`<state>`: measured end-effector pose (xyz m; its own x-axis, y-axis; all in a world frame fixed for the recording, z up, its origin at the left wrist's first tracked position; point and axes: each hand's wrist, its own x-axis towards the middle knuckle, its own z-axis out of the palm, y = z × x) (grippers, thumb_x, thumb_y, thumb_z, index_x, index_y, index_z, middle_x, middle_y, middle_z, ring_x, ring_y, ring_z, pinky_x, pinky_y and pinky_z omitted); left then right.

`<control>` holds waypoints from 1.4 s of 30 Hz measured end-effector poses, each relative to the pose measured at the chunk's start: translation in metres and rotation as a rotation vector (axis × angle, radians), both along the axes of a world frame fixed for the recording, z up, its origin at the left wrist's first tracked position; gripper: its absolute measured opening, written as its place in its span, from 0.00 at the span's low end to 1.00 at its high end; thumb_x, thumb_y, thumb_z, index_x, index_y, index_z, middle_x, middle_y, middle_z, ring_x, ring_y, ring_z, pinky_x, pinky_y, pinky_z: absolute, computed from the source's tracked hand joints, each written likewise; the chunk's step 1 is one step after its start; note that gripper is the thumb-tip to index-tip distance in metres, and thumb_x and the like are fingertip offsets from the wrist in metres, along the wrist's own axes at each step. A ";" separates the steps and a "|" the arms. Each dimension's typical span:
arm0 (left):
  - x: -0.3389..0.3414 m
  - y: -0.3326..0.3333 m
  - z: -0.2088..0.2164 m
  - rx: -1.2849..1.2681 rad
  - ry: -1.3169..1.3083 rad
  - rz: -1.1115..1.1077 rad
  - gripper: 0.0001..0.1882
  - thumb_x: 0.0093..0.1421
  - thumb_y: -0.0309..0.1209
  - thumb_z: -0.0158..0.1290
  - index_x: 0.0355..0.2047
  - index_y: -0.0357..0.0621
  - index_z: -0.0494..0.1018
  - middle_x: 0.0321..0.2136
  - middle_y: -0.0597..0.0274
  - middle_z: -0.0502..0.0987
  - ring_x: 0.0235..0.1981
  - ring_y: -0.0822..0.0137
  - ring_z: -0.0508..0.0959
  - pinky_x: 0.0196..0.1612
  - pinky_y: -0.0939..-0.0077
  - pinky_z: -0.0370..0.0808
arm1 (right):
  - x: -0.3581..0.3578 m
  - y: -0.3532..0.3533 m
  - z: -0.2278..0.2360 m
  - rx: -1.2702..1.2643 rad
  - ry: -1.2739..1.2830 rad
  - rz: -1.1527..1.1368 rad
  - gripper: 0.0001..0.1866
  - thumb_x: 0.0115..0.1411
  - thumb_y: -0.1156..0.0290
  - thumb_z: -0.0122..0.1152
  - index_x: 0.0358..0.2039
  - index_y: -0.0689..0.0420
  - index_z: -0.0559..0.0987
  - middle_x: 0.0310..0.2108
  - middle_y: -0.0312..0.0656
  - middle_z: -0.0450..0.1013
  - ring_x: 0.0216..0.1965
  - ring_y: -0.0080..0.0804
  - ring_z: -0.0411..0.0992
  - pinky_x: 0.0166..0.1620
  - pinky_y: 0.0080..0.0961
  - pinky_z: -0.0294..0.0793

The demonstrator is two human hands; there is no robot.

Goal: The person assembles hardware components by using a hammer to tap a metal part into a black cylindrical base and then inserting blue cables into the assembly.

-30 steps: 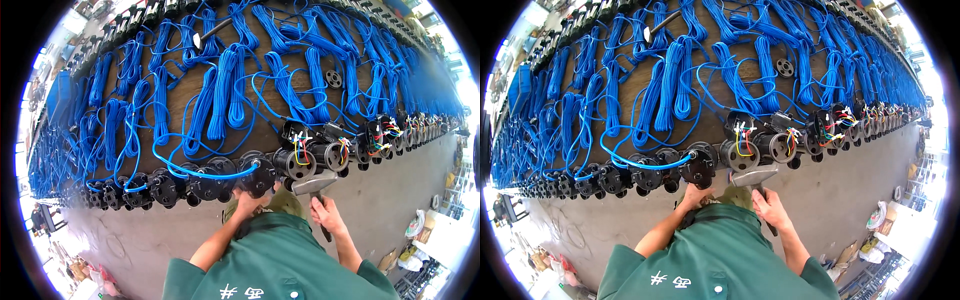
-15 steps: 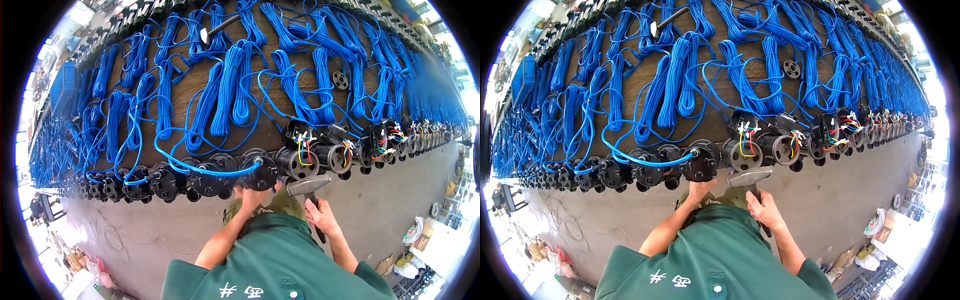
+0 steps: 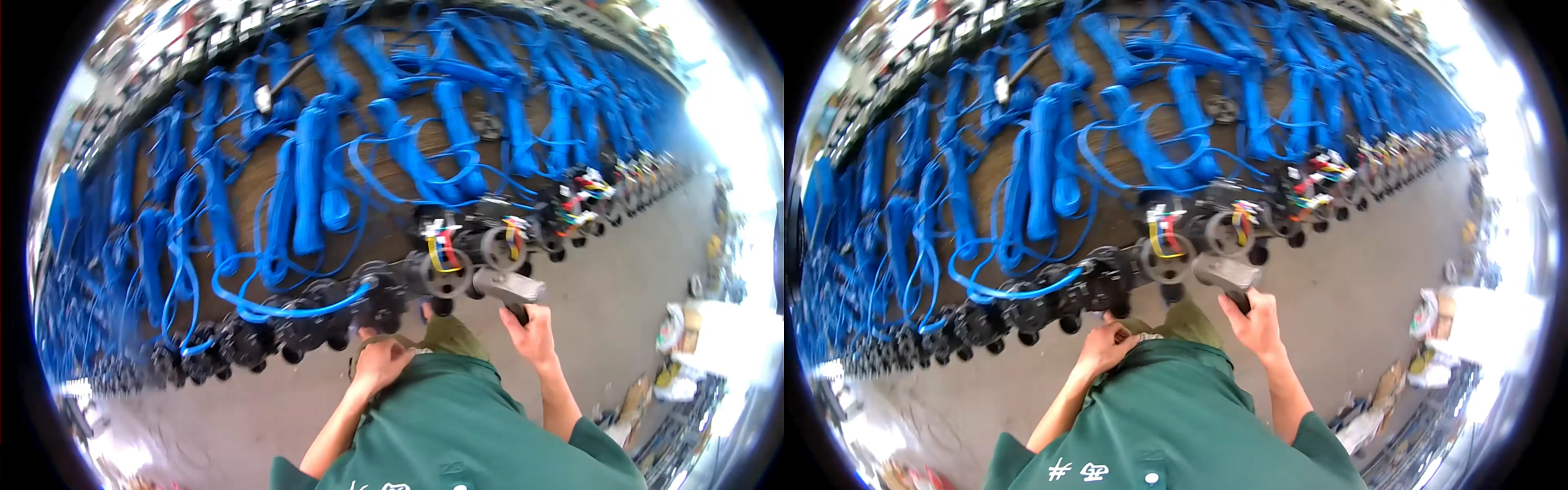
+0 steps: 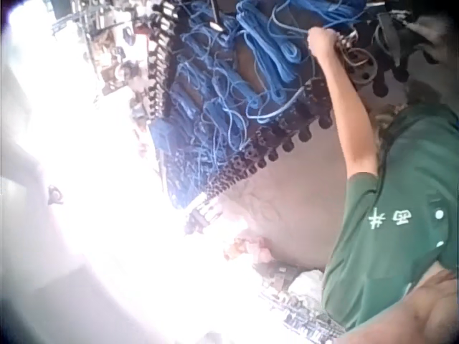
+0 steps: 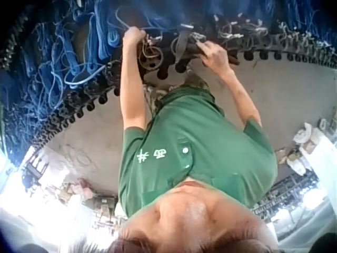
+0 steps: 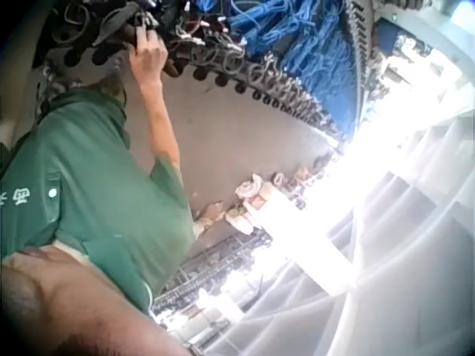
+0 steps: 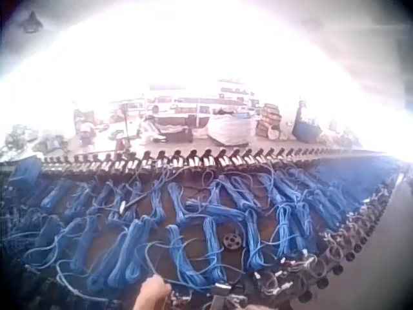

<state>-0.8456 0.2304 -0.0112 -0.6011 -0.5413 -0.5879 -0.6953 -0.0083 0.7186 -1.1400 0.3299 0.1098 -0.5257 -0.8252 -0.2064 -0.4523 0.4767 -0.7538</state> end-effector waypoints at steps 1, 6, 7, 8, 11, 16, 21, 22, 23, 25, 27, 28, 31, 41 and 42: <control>-0.018 -0.006 0.033 0.051 0.183 0.028 0.18 0.61 0.42 0.65 0.38 0.36 0.81 0.30 0.46 0.84 0.34 0.53 0.85 0.43 0.60 0.80 | -0.011 -0.003 0.008 -0.030 0.160 -0.022 0.15 0.62 0.63 0.71 0.36 0.62 0.77 0.22 0.43 0.73 0.22 0.37 0.71 0.29 0.30 0.70; -0.124 -0.057 0.124 -0.211 0.511 0.170 0.12 0.64 0.33 0.63 0.41 0.36 0.78 0.30 0.55 0.81 0.32 0.64 0.80 0.38 0.68 0.77 | -0.095 0.001 0.006 -0.070 0.587 0.040 0.21 0.57 0.63 0.74 0.47 0.60 0.81 0.37 0.49 0.81 0.35 0.51 0.80 0.40 0.39 0.79; -0.146 -0.069 0.123 -0.393 0.482 0.191 0.12 0.64 0.32 0.62 0.41 0.36 0.78 0.31 0.55 0.80 0.34 0.63 0.80 0.38 0.66 0.77 | -0.112 0.005 -0.002 -0.071 0.599 0.094 0.21 0.57 0.63 0.74 0.48 0.60 0.81 0.38 0.48 0.81 0.36 0.51 0.80 0.40 0.40 0.79; -0.163 -0.084 0.107 -0.599 0.365 0.201 0.13 0.64 0.33 0.61 0.42 0.35 0.77 0.34 0.53 0.80 0.38 0.58 0.79 0.41 0.61 0.77 | -0.126 0.005 -0.011 -0.084 0.596 0.163 0.22 0.56 0.63 0.74 0.49 0.59 0.81 0.39 0.47 0.81 0.37 0.51 0.80 0.41 0.41 0.80; -0.202 -0.130 0.044 -0.866 -0.143 0.284 0.15 0.63 0.33 0.57 0.44 0.33 0.75 0.40 0.46 0.80 0.49 0.45 0.80 0.49 0.51 0.79 | -0.148 -0.012 -0.030 -0.143 0.577 0.403 0.23 0.55 0.64 0.74 0.50 0.57 0.81 0.39 0.45 0.79 0.38 0.48 0.79 0.41 0.40 0.79; -0.201 -0.190 -0.005 0.097 -0.355 0.475 0.12 0.58 0.25 0.51 0.37 0.25 0.77 0.34 0.37 0.82 0.35 0.41 0.85 0.33 0.46 0.84 | -0.155 -0.034 -0.036 -0.256 0.570 0.577 0.26 0.51 0.68 0.76 0.51 0.57 0.81 0.45 0.44 0.76 0.46 0.48 0.74 0.48 0.41 0.76; -0.183 -0.178 0.025 0.041 -0.111 0.780 0.10 0.55 0.17 0.48 0.36 0.23 0.76 0.29 0.44 0.81 0.27 0.49 0.85 0.26 0.51 0.86 | -0.141 -0.022 -0.013 -0.358 0.470 0.483 0.23 0.53 0.70 0.75 0.49 0.61 0.81 0.50 0.46 0.75 0.54 0.48 0.70 0.56 0.42 0.71; -0.174 -0.171 0.032 -0.015 -0.050 0.827 0.12 0.55 0.16 0.48 0.40 0.25 0.75 0.32 0.45 0.82 0.29 0.52 0.85 0.29 0.57 0.84 | -0.135 -0.025 -0.011 -0.405 0.379 0.489 0.20 0.56 0.68 0.73 0.48 0.61 0.82 0.48 0.46 0.76 0.52 0.48 0.72 0.56 0.41 0.71; -0.174 -0.165 0.040 -0.093 0.035 0.871 0.15 0.55 0.15 0.48 0.43 0.27 0.75 0.34 0.47 0.83 0.32 0.56 0.84 0.33 0.62 0.83 | -0.132 -0.027 -0.006 -0.446 0.295 0.492 0.18 0.58 0.67 0.72 0.47 0.61 0.82 0.46 0.46 0.78 0.50 0.48 0.73 0.56 0.41 0.72; -0.175 -0.149 0.054 -0.266 0.218 0.930 0.22 0.55 0.14 0.48 0.51 0.32 0.75 0.39 0.50 0.84 0.37 0.63 0.83 0.40 0.73 0.79 | -0.123 -0.041 0.008 -0.361 -0.113 0.453 0.16 0.65 0.63 0.68 0.46 0.62 0.82 0.43 0.46 0.80 0.48 0.44 0.76 0.56 0.37 0.72; -0.188 -0.123 0.066 -0.469 0.430 0.923 0.21 0.58 0.14 0.48 0.53 0.35 0.73 0.40 0.50 0.84 0.39 0.63 0.83 0.44 0.72 0.79 | -0.121 -0.077 0.025 -0.155 -0.612 0.409 0.20 0.68 0.58 0.64 0.47 0.63 0.81 0.42 0.44 0.81 0.46 0.39 0.77 0.54 0.34 0.73; -0.191 -0.107 0.072 -0.588 0.532 0.903 0.21 0.60 0.14 0.47 0.54 0.36 0.72 0.40 0.51 0.84 0.41 0.64 0.83 0.46 0.71 0.79 | -0.120 -0.101 0.023 -0.074 -0.774 0.432 0.22 0.69 0.54 0.63 0.47 0.62 0.81 0.42 0.43 0.80 0.45 0.38 0.78 0.53 0.34 0.74; -0.195 -0.071 0.088 -1.009 0.539 0.694 0.23 0.61 0.13 0.46 0.57 0.37 0.71 0.45 0.48 0.82 0.47 0.57 0.82 0.52 0.67 0.78 | -0.110 -0.177 -0.003 0.193 -1.066 0.475 0.27 0.70 0.45 0.59 0.48 0.60 0.80 0.42 0.39 0.80 0.41 0.33 0.78 0.49 0.34 0.76; -0.171 -0.064 0.048 -0.248 0.454 0.568 0.20 0.63 0.45 0.66 0.36 0.36 0.83 0.25 0.68 0.79 0.30 0.78 0.76 0.34 0.77 0.74 | -0.107 -0.229 -0.022 0.131 -1.153 0.669 0.21 0.71 0.57 0.64 0.54 0.61 0.79 0.47 0.42 0.82 0.46 0.31 0.81 0.52 0.33 0.81; -0.172 -0.062 0.047 -0.233 0.471 0.584 0.19 0.61 0.42 0.67 0.37 0.36 0.82 0.26 0.65 0.80 0.31 0.75 0.77 0.36 0.73 0.75 | -0.106 -0.227 -0.024 0.112 -1.132 0.705 0.22 0.70 0.57 0.64 0.54 0.61 0.79 0.48 0.44 0.82 0.47 0.31 0.81 0.53 0.33 0.82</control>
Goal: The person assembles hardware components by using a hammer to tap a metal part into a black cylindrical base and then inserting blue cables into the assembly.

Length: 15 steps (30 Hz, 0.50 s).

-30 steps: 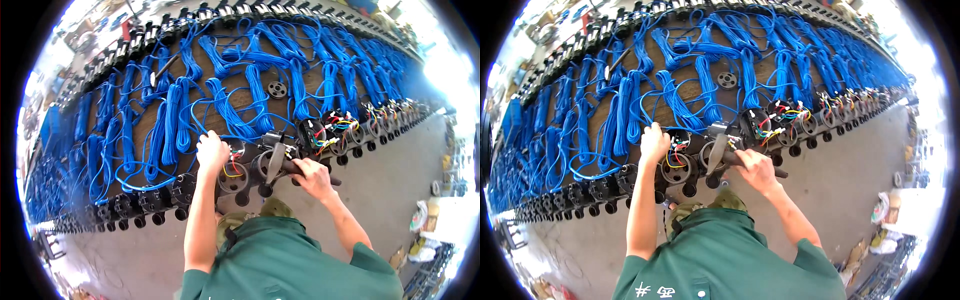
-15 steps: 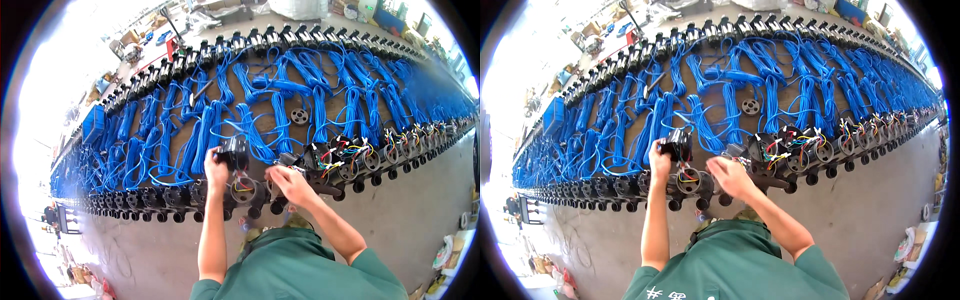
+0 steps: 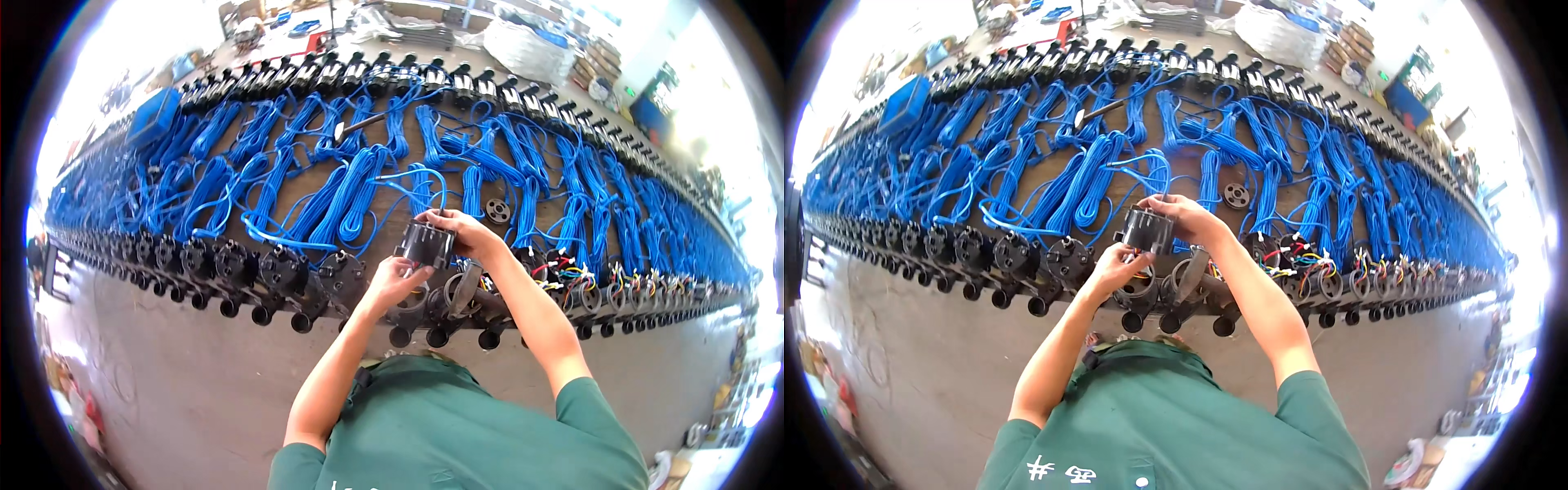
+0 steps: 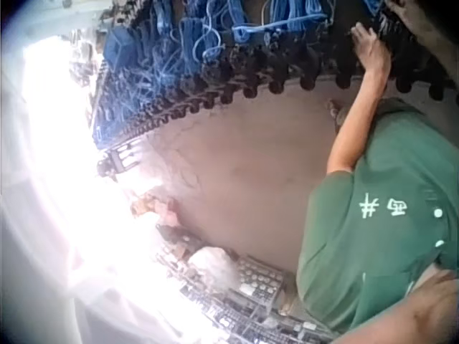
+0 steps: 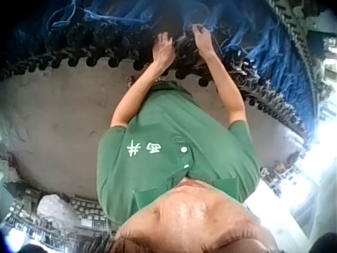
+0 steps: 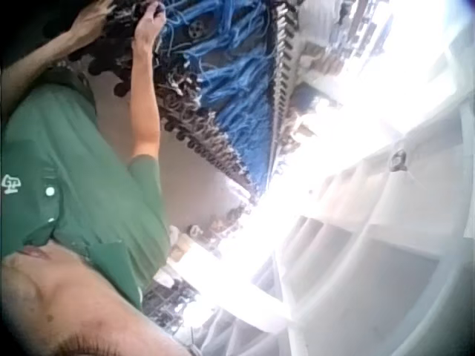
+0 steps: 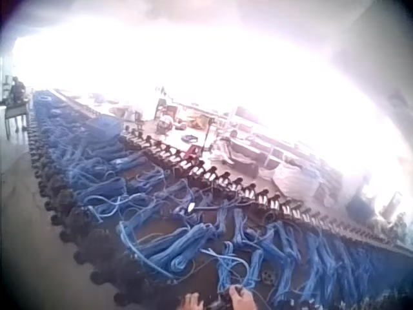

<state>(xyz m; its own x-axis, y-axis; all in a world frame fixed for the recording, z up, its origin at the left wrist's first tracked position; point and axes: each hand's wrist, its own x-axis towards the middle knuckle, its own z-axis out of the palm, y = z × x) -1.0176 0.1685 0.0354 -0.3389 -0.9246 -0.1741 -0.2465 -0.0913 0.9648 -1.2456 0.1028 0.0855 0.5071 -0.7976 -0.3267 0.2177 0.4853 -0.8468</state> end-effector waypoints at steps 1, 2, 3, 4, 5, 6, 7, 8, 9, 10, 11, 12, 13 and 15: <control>0.000 0.003 0.005 0.011 0.020 0.013 0.18 0.59 0.40 0.68 0.38 0.35 0.82 0.27 0.62 0.81 0.31 0.72 0.78 0.39 0.70 0.77 | 0.005 0.001 -0.002 -0.024 0.014 0.018 0.23 0.70 0.56 0.65 0.55 0.61 0.79 0.48 0.45 0.82 0.48 0.32 0.82 0.54 0.34 0.83; 0.000 0.007 0.010 0.022 0.042 0.026 0.17 0.56 0.37 0.69 0.39 0.35 0.82 0.27 0.59 0.82 0.32 0.68 0.79 0.41 0.66 0.78 | 0.006 0.002 -0.004 -0.040 0.004 0.040 0.21 0.71 0.57 0.64 0.54 0.61 0.79 0.50 0.46 0.82 0.49 0.33 0.82 0.54 0.34 0.83; -0.001 0.007 -0.013 -0.263 -0.075 0.051 0.17 0.53 0.34 0.69 0.39 0.35 0.82 0.33 0.55 0.83 0.39 0.61 0.80 0.46 0.62 0.78 | 0.006 0.005 -0.007 -0.038 0.009 0.055 0.20 0.71 0.58 0.63 0.53 0.61 0.79 0.51 0.47 0.81 0.50 0.33 0.82 0.55 0.35 0.82; 0.000 0.012 -0.014 -0.544 -0.203 0.075 0.18 0.51 0.31 0.69 0.40 0.35 0.81 0.39 0.51 0.83 0.47 0.55 0.80 0.51 0.58 0.77 | 0.007 0.008 -0.010 -0.031 0.014 0.064 0.18 0.72 0.59 0.62 0.53 0.60 0.79 0.52 0.48 0.81 0.50 0.34 0.81 0.56 0.35 0.82; -0.004 0.030 -0.004 -0.415 -0.323 0.240 0.22 0.46 0.29 0.70 0.42 0.35 0.81 0.49 0.51 0.79 0.58 0.47 0.73 0.60 0.53 0.72 | 0.006 0.010 -0.011 -0.021 0.032 0.068 0.17 0.72 0.60 0.61 0.52 0.60 0.79 0.53 0.49 0.81 0.51 0.35 0.81 0.56 0.35 0.82; -0.001 0.029 -0.014 -0.635 -0.435 0.156 0.24 0.43 0.29 0.72 0.43 0.36 0.81 0.50 0.57 0.77 0.57 0.49 0.73 0.58 0.55 0.72 | 0.005 0.012 -0.012 -0.006 0.055 0.061 0.16 0.73 0.61 0.60 0.51 0.59 0.80 0.52 0.48 0.81 0.50 0.34 0.81 0.55 0.35 0.82; -0.003 0.033 -0.020 -0.629 -0.460 0.192 0.24 0.43 0.30 0.72 0.42 0.37 0.81 0.48 0.56 0.78 0.56 0.50 0.73 0.57 0.56 0.72 | 0.010 0.014 -0.012 0.023 0.100 0.023 0.15 0.73 0.61 0.60 0.51 0.59 0.80 0.51 0.47 0.81 0.49 0.34 0.81 0.54 0.34 0.82; -0.006 0.038 -0.026 -0.621 -0.485 0.228 0.24 0.42 0.30 0.72 0.42 0.37 0.81 0.47 0.55 0.78 0.55 0.51 0.73 0.56 0.56 0.72 | 0.016 0.018 -0.013 0.054 0.142 -0.020 0.14 0.73 0.62 0.59 0.50 0.58 0.81 0.50 0.46 0.82 0.48 0.33 0.81 0.52 0.34 0.82; -0.006 0.040 -0.036 -0.653 -0.575 0.190 0.23 0.42 0.31 0.72 0.40 0.38 0.82 0.48 0.54 0.76 0.55 0.51 0.72 0.54 0.57 0.73 | 0.024 0.021 -0.015 0.061 0.188 -0.078 0.13 0.74 0.62 0.59 0.49 0.57 0.81 0.49 0.45 0.82 0.47 0.33 0.81 0.51 0.33 0.82; -0.009 0.039 -0.034 -0.648 -0.595 0.209 0.23 0.42 0.31 0.73 0.39 0.38 0.82 0.49 0.54 0.75 0.56 0.50 0.72 0.54 0.56 0.73 | 0.021 0.025 -0.023 0.056 0.233 -0.156 0.12 0.74 0.63 0.58 0.47 0.57 0.81 0.46 0.43 0.82 0.45 0.31 0.80 0.50 0.32 0.82; -0.010 0.039 -0.027 -0.643 -0.623 0.229 0.22 0.42 0.31 0.73 0.39 0.38 0.82 0.51 0.53 0.75 0.56 0.50 0.71 0.55 0.56 0.73 | 0.022 0.029 -0.035 0.019 0.275 -0.253 0.11 0.75 0.64 0.57 0.45 0.58 0.82 0.43 0.41 0.82 0.43 0.29 0.80 0.48 0.30 0.81; -0.009 0.040 -0.027 -0.613 -0.604 0.230 0.25 0.43 0.33 0.73 0.42 0.37 0.81 0.53 0.51 0.73 0.57 0.48 0.71 0.56 0.55 0.72 | 0.023 0.031 -0.046 -0.032 0.323 -0.345 0.12 0.76 0.65 0.55 0.43 0.58 0.82 0.40 0.39 0.81 0.40 0.27 0.79 0.47 0.28 0.80; -0.006 0.040 -0.026 -0.580 -0.585 0.236 0.28 0.44 0.34 0.73 0.45 0.35 0.79 0.55 0.49 0.72 0.59 0.46 0.70 0.58 0.54 0.72 | 0.031 0.033 -0.052 -0.107 0.376 -0.407 0.12 0.76 0.66 0.54 0.41 0.59 0.82 0.37 0.37 0.81 0.38 0.25 0.78 0.45 0.26 0.80; 0.001 0.052 -0.024 -0.529 -0.524 0.232 0.34 0.47 0.37 0.73 0.51 0.33 0.75 0.58 0.45 0.71 0.61 0.43 0.68 0.61 0.53 0.71 | 0.038 0.040 -0.058 -0.331 0.497 -0.424 0.13 0.77 0.66 0.52 0.40 0.60 0.81 0.38 0.39 0.82 0.38 0.22 0.78 0.45 0.23 0.78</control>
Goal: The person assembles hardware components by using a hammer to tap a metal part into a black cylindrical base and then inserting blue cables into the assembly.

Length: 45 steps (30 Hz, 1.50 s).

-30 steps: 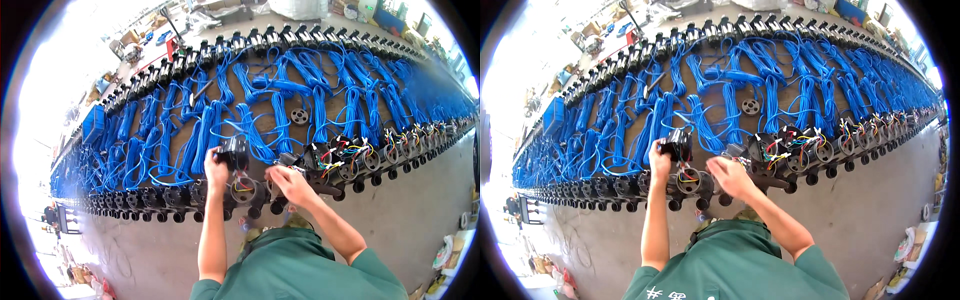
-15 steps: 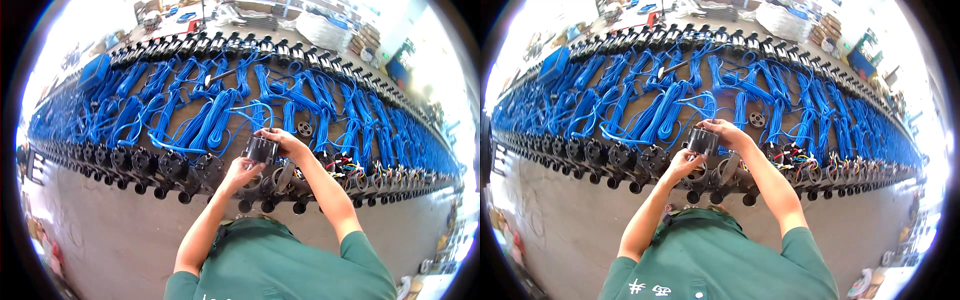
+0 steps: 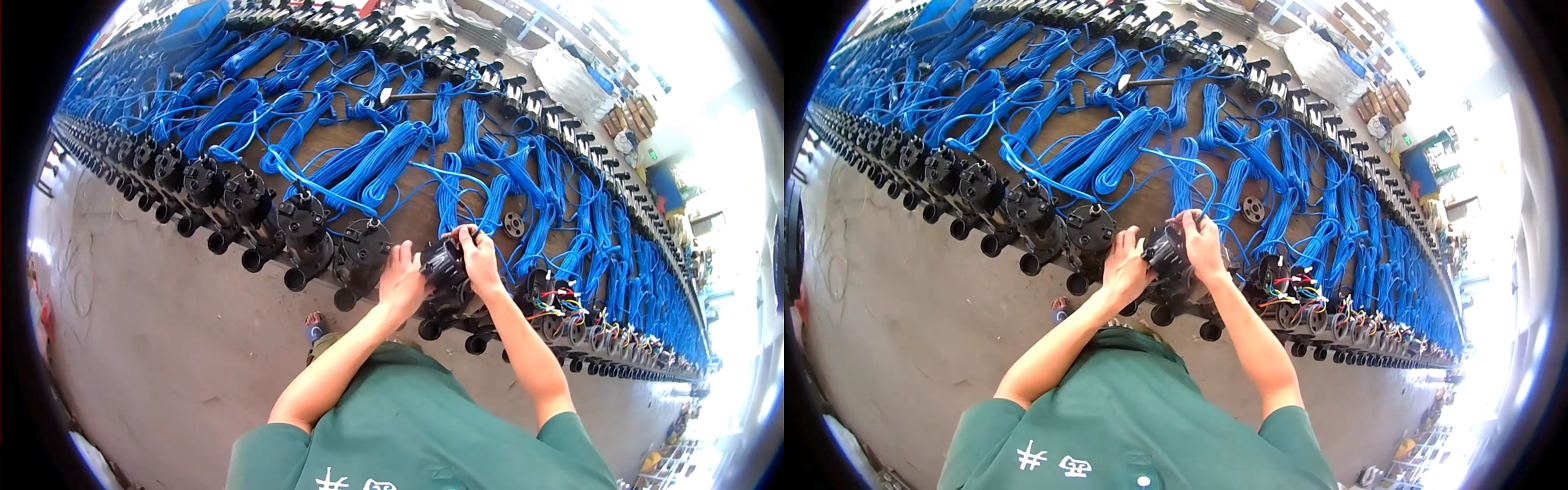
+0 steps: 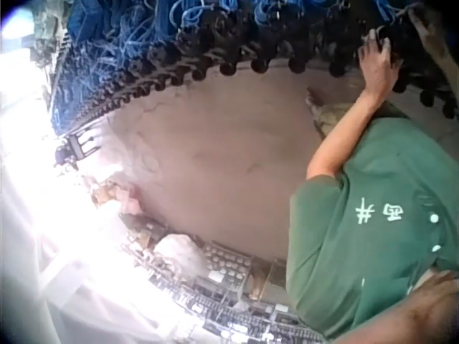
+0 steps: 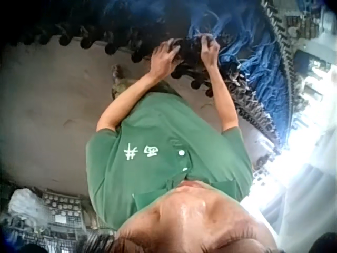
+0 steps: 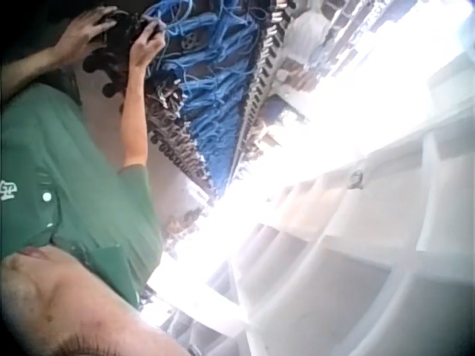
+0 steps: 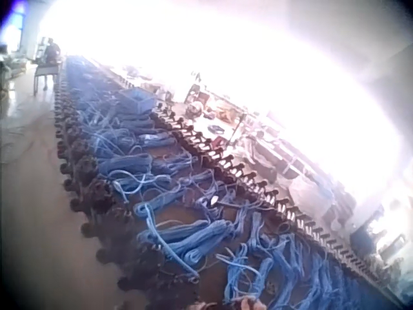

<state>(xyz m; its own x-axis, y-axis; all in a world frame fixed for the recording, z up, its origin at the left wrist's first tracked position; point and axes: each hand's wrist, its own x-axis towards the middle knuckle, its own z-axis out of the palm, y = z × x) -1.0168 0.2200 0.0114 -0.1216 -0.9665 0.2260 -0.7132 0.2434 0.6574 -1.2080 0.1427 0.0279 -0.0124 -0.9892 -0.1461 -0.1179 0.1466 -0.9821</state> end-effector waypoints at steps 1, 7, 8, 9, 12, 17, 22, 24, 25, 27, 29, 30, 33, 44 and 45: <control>0.005 0.007 0.001 0.009 0.039 -0.013 0.37 0.48 0.38 0.73 0.54 0.32 0.72 0.58 0.43 0.70 0.62 0.42 0.68 0.62 0.52 0.71 | 0.006 0.002 0.003 -0.085 0.075 0.033 0.13 0.78 0.67 0.51 0.40 0.60 0.80 0.38 0.40 0.83 0.37 0.21 0.77 0.45 0.22 0.77; 0.015 0.041 -0.018 -0.057 0.269 0.051 0.51 0.53 0.39 0.71 0.70 0.30 0.58 0.67 0.33 0.63 0.64 0.38 0.69 0.67 0.49 0.66 | 0.013 0.005 0.015 -0.244 0.338 0.120 0.14 0.79 0.68 0.49 0.40 0.63 0.77 0.40 0.43 0.84 0.39 0.22 0.78 0.50 0.22 0.76; 0.017 0.041 -0.017 -0.073 0.247 0.052 0.49 0.54 0.39 0.71 0.69 0.31 0.60 0.67 0.34 0.63 0.63 0.38 0.70 0.67 0.49 0.66 | 0.015 0.008 0.019 -0.284 0.328 0.099 0.15 0.78 0.68 0.49 0.39 0.63 0.80 0.36 0.40 0.83 0.37 0.20 0.77 0.45 0.21 0.75; 0.019 0.042 -0.016 -0.087 0.224 0.053 0.46 0.54 0.39 0.71 0.68 0.33 0.63 0.67 0.35 0.63 0.63 0.37 0.70 0.67 0.49 0.66 | 0.017 0.013 0.023 -0.324 0.317 0.080 0.16 0.78 0.68 0.50 0.38 0.63 0.82 0.33 0.36 0.82 0.35 0.18 0.76 0.41 0.19 0.74; 0.019 0.045 -0.021 -0.180 0.163 0.043 0.37 0.53 0.40 0.71 0.63 0.44 0.73 0.66 0.41 0.67 0.62 0.40 0.71 0.61 0.51 0.71 | 0.020 0.022 0.032 -0.303 0.321 0.127 0.15 0.77 0.70 0.50 0.39 0.63 0.82 0.36 0.39 0.83 0.37 0.21 0.76 0.45 0.22 0.74; 0.014 0.041 -0.012 0.154 0.450 0.159 0.24 0.50 0.37 0.72 0.49 0.48 0.84 0.63 0.52 0.73 0.59 0.50 0.76 0.60 0.55 0.72 | 0.027 0.032 0.034 -0.349 0.323 0.110 0.14 0.78 0.70 0.50 0.39 0.63 0.80 0.37 0.41 0.84 0.38 0.23 0.77 0.46 0.23 0.76; 0.006 0.028 -0.003 0.260 0.430 0.298 0.14 0.52 0.35 0.69 0.40 0.47 0.87 0.62 0.56 0.76 0.53 0.52 0.80 0.59 0.59 0.72 | 0.024 0.022 0.024 -0.275 0.242 0.091 0.13 0.77 0.69 0.50 0.39 0.62 0.80 0.39 0.42 0.84 0.37 0.22 0.77 0.46 0.22 0.75; 0.006 0.030 -0.002 0.292 0.440 0.312 0.14 0.54 0.32 0.65 0.42 0.46 0.86 0.62 0.52 0.76 0.55 0.49 0.78 0.59 0.58 0.73 | 0.031 0.024 0.026 -0.296 0.245 0.095 0.13 0.77 0.69 0.51 0.39 0.62 0.80 0.39 0.41 0.84 0.37 0.21 0.77 0.46 0.22 0.75; 0.007 0.031 -0.001 0.236 0.460 0.275 0.16 0.55 0.31 0.64 0.45 0.45 0.85 0.62 0.50 0.75 0.56 0.48 0.77 0.60 0.57 0.73 | 0.034 0.025 0.027 -0.305 0.248 0.095 0.13 0.77 0.69 0.51 0.39 0.62 0.80 0.39 0.40 0.84 0.37 0.21 0.76 0.46 0.23 0.75; 0.013 0.043 -0.005 0.126 0.501 0.200 0.20 0.55 0.29 0.64 0.50 0.43 0.83 0.62 0.47 0.75 0.58 0.45 0.76 0.62 0.55 0.73 | 0.037 0.028 0.028 -0.333 0.273 0.093 0.13 0.77 0.70 0.51 0.38 0.62 0.81 0.36 0.39 0.83 0.36 0.20 0.75 0.44 0.22 0.74; 0.031 0.063 0.004 0.162 0.596 0.129 0.28 0.56 0.25 0.62 0.59 0.40 0.73 0.60 0.41 0.75 0.61 0.43 0.75 0.64 0.55 0.72 | 0.042 0.031 0.030 -0.387 0.316 0.101 0.13 0.76 0.71 0.51 0.38 0.63 0.82 0.32 0.37 0.82 0.33 0.19 0.74 0.40 0.21 0.73; 0.039 0.072 0.007 0.183 0.645 0.096 0.33 0.57 0.23 0.61 0.64 0.38 0.69 0.59 0.38 0.75 0.62 0.41 0.74 0.65 0.56 0.72 | 0.046 0.033 0.030 -0.415 0.347 0.109 0.13 0.76 0.72 0.52 0.37 0.63 0.82 0.30 0.35 0.82 0.31 0.18 0.73 0.38 0.21 0.72; 0.045 0.077 -0.012 0.326 0.742 0.117 0.32 0.63 0.25 0.58 0.67 0.37 0.65 0.59 0.37 0.75 0.63 0.44 0.75 0.66 0.58 0.71 | 0.051 0.042 0.029 -0.441 0.428 0.134 0.12 0.74 0.72 0.53 0.37 0.62 0.84 0.26 0.35 0.80 0.24 0.19 0.71 0.30 0.21 0.68; 0.011 -0.018 -0.012 0.335 0.899 -0.131 0.40 0.66 0.46 0.62 0.68 0.33 0.62 0.63 0.39 0.69 0.66 0.51 0.69 0.68 0.59 0.65 | 0.062 0.039 0.029 -0.427 0.499 0.121 0.11 0.74 0.69 0.54 0.42 0.62 0.82 0.31 0.46 0.81 0.30 0.35 0.79 0.38 0.30 0.77; 0.011 -0.025 -0.018 0.443 0.949 -0.158 0.36 0.64 0.43 0.65 0.66 0.35 0.66 0.60 0.46 0.73 0.61 0.59 0.74 0.64 0.62 0.71 | 0.059 0.039 0.030 -0.451 0.449 0.128 0.12 0.75 0.68 0.53 0.46 0.61 0.81 0.35 0.47 0.82 0.33 0.36 0.80 0.40 0.30 0.78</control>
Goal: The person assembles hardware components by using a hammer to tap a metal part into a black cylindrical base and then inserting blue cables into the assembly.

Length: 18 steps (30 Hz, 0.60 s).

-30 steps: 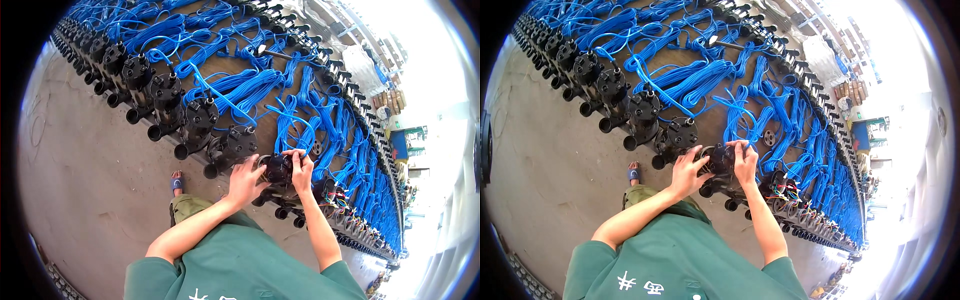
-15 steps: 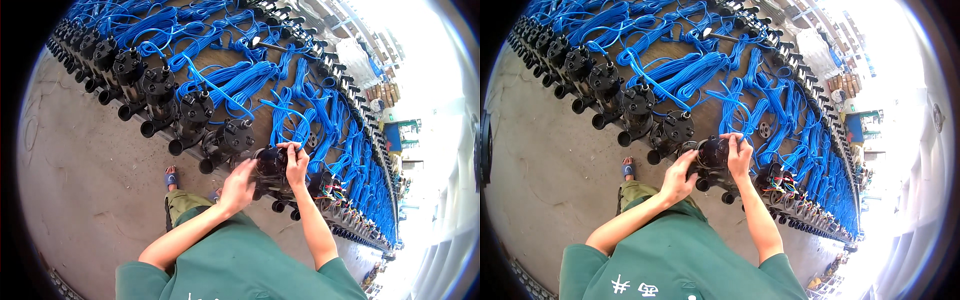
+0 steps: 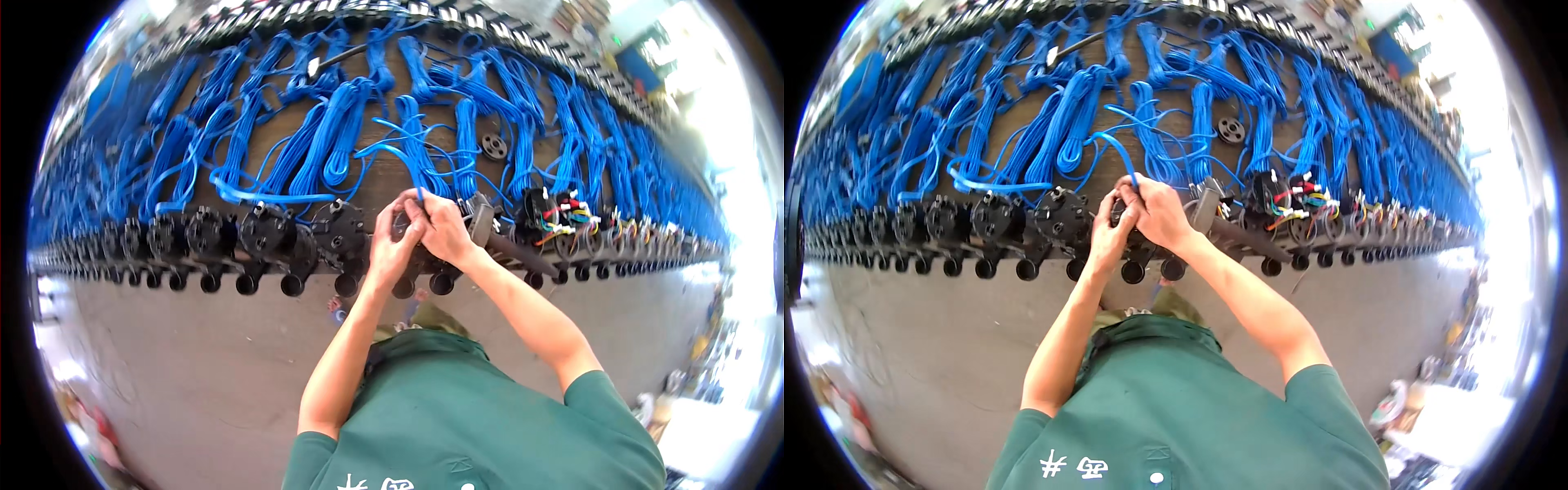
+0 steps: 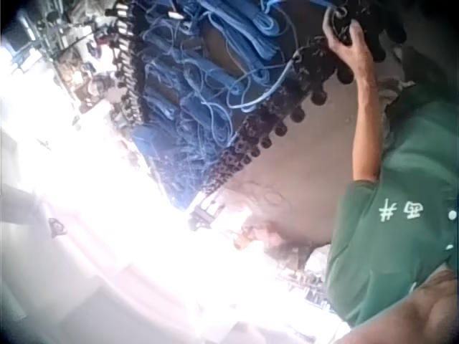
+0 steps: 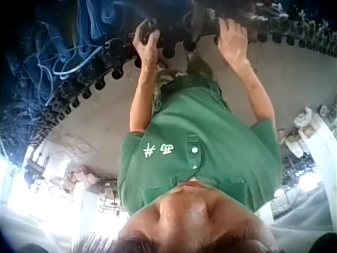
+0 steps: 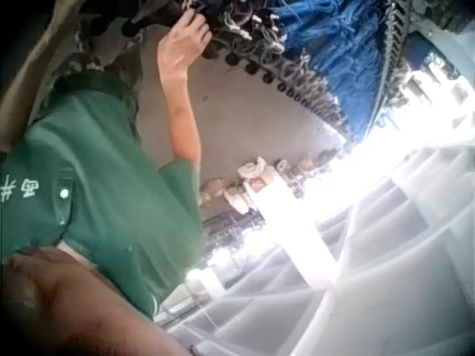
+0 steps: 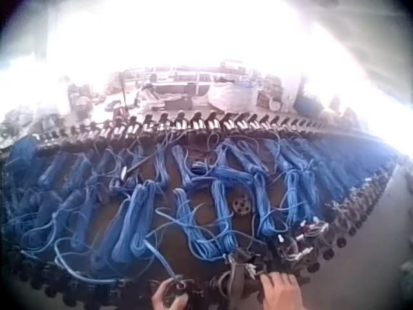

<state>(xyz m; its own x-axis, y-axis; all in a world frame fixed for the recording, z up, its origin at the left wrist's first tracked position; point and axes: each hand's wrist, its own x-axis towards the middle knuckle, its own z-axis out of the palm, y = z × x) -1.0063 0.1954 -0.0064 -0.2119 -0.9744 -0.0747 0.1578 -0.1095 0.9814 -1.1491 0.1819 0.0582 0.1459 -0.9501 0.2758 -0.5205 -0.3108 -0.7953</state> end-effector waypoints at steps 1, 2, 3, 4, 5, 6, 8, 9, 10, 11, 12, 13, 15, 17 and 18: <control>0.000 -0.002 0.003 0.034 0.067 -0.037 0.35 0.64 0.40 0.66 0.65 0.36 0.67 0.57 0.51 0.75 0.57 0.63 0.76 0.60 0.65 0.74 | -0.008 0.003 0.004 0.033 -0.039 0.027 0.14 0.77 0.66 0.52 0.52 0.61 0.79 0.44 0.48 0.80 0.42 0.37 0.80 0.47 0.31 0.78; 0.001 0.002 0.013 0.081 0.134 -0.076 0.33 0.64 0.38 0.67 0.64 0.36 0.68 0.54 0.55 0.78 0.53 0.66 0.79 0.57 0.69 0.77 | -0.019 0.006 -0.002 0.025 -0.167 0.021 0.13 0.74 0.67 0.53 0.50 0.62 0.79 0.49 0.50 0.79 0.54 0.48 0.75 0.57 0.37 0.73; 0.001 0.002 0.026 0.159 0.163 -0.102 0.32 0.63 0.34 0.68 0.63 0.37 0.69 0.49 0.59 0.81 0.46 0.70 0.81 0.52 0.74 0.79 | -0.036 0.014 -0.002 0.033 -0.262 -0.050 0.14 0.74 0.66 0.54 0.51 0.63 0.79 0.50 0.50 0.79 0.53 0.48 0.75 0.57 0.38 0.73; 0.003 0.001 0.023 0.149 0.165 -0.083 0.30 0.62 0.30 0.67 0.62 0.36 0.71 0.46 0.61 0.81 0.45 0.72 0.80 0.51 0.75 0.79 | -0.049 0.022 0.014 0.043 -0.354 -0.097 0.14 0.74 0.66 0.54 0.51 0.63 0.79 0.50 0.50 0.78 0.52 0.49 0.76 0.57 0.38 0.73; 0.007 -0.002 0.022 0.118 0.109 -0.071 0.28 0.62 0.28 0.67 0.61 0.36 0.72 0.45 0.61 0.82 0.45 0.73 0.80 0.51 0.76 0.79 | -0.067 0.036 0.029 0.060 -0.101 -0.217 0.14 0.74 0.70 0.53 0.55 0.63 0.76 0.50 0.51 0.78 0.53 0.47 0.76 0.59 0.38 0.72; 0.008 -0.003 0.022 0.090 0.061 -0.066 0.27 0.61 0.26 0.66 0.59 0.35 0.73 0.44 0.62 0.82 0.44 0.74 0.80 0.50 0.76 0.79 | -0.086 0.056 0.031 0.089 0.113 -0.306 0.16 0.72 0.72 0.54 0.57 0.63 0.75 0.50 0.52 0.77 0.53 0.47 0.76 0.60 0.39 0.72; 0.001 -0.005 0.030 0.139 0.039 -0.075 0.25 0.60 0.23 0.62 0.58 0.34 0.74 0.43 0.62 0.83 0.43 0.74 0.80 0.49 0.76 0.79 | -0.114 0.094 0.033 0.144 0.478 -0.417 0.20 0.66 0.77 0.55 0.58 0.64 0.74 0.52 0.54 0.75 0.53 0.50 0.74 0.60 0.42 0.71; 0.000 -0.006 0.032 0.166 0.040 -0.081 0.25 0.60 0.23 0.62 0.58 0.34 0.74 0.43 0.62 0.83 0.43 0.74 0.81 0.49 0.76 0.79 | -0.122 0.111 0.028 0.163 0.625 -0.434 0.22 0.62 0.78 0.57 0.58 0.64 0.74 0.52 0.55 0.74 0.53 0.52 0.73 0.59 0.44 0.71; -0.001 -0.008 0.033 0.191 0.041 -0.087 0.25 0.60 0.23 0.62 0.58 0.34 0.74 0.43 0.62 0.83 0.42 0.74 0.81 0.49 0.76 0.79 | -0.121 0.118 0.026 0.177 0.702 -0.428 0.24 0.60 0.78 0.58 0.58 0.64 0.74 0.53 0.54 0.73 0.53 0.52 0.73 0.58 0.44 0.71; -0.002 -0.006 0.030 0.171 0.040 -0.069 0.26 0.60 0.24 0.62 0.59 0.34 0.73 0.43 0.61 0.83 0.42 0.73 0.81 0.48 0.76 0.80 | -0.120 0.124 0.024 0.188 0.782 -0.414 0.26 0.57 0.78 0.60 0.58 0.63 0.74 0.53 0.53 0.72 0.53 0.52 0.72 0.57 0.45 0.71; -0.002 -0.003 0.029 0.147 0.040 -0.045 0.26 0.60 0.25 0.61 0.59 0.34 0.73 0.44 0.61 0.83 0.43 0.73 0.81 0.49 0.76 0.79 | -0.117 0.130 0.022 0.197 0.858 -0.401 0.28 0.54 0.78 0.62 0.58 0.63 0.74 0.53 0.52 0.72 0.53 0.52 0.71 0.56 0.46 0.71; -0.004 0.001 0.027 0.122 0.044 -0.015 0.26 0.60 0.25 0.61 0.59 0.34 0.73 0.44 0.61 0.82 0.43 0.73 0.81 0.50 0.76 0.79 | -0.118 0.128 0.020 0.209 0.896 -0.399 0.28 0.53 0.78 0.63 0.58 0.63 0.75 0.52 0.52 0.71 0.52 0.51 0.71 0.55 0.45 0.71; -0.008 0.008 0.027 0.059 0.042 0.020 0.26 0.61 0.25 0.60 0.60 0.34 0.72 0.46 0.59 0.81 0.46 0.71 0.80 0.52 0.75 0.78 | -0.125 0.120 0.012 0.203 0.950 -0.405 0.25 0.51 0.75 0.67 0.52 0.60 0.77 0.46 0.47 0.72 0.49 0.47 0.72 0.52 0.41 0.73; -0.009 0.009 0.022 0.078 0.033 0.047 0.26 0.61 0.25 0.60 0.60 0.34 0.72 0.47 0.59 0.80 0.47 0.71 0.79 0.54 0.74 0.76 | -0.130 0.114 0.010 0.227 0.939 -0.406 0.21 0.50 0.74 0.70 0.46 0.57 0.78 0.42 0.44 0.73 0.47 0.44 0.72 0.50 0.39 0.74; -0.010 0.011 0.021 0.088 0.028 0.060 0.26 0.62 0.25 0.59 0.60 0.34 0.71 0.47 0.59 0.80 0.48 0.70 0.79 0.55 0.74 0.76 | -0.131 0.112 0.015 0.236 0.920 -0.406 0.20 0.49 0.73 0.71 0.45 0.56 0.78 0.40 0.43 0.73 0.46 0.44 0.73 0.49 0.39 0.74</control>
<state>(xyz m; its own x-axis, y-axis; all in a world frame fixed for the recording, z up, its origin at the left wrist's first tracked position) -1.0163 0.2059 0.0142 -0.1564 -0.9754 -0.1552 0.1935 -0.1844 0.9636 -1.2804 0.2940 0.0730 -0.1375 -0.9903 0.0194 -0.9892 0.1363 -0.0546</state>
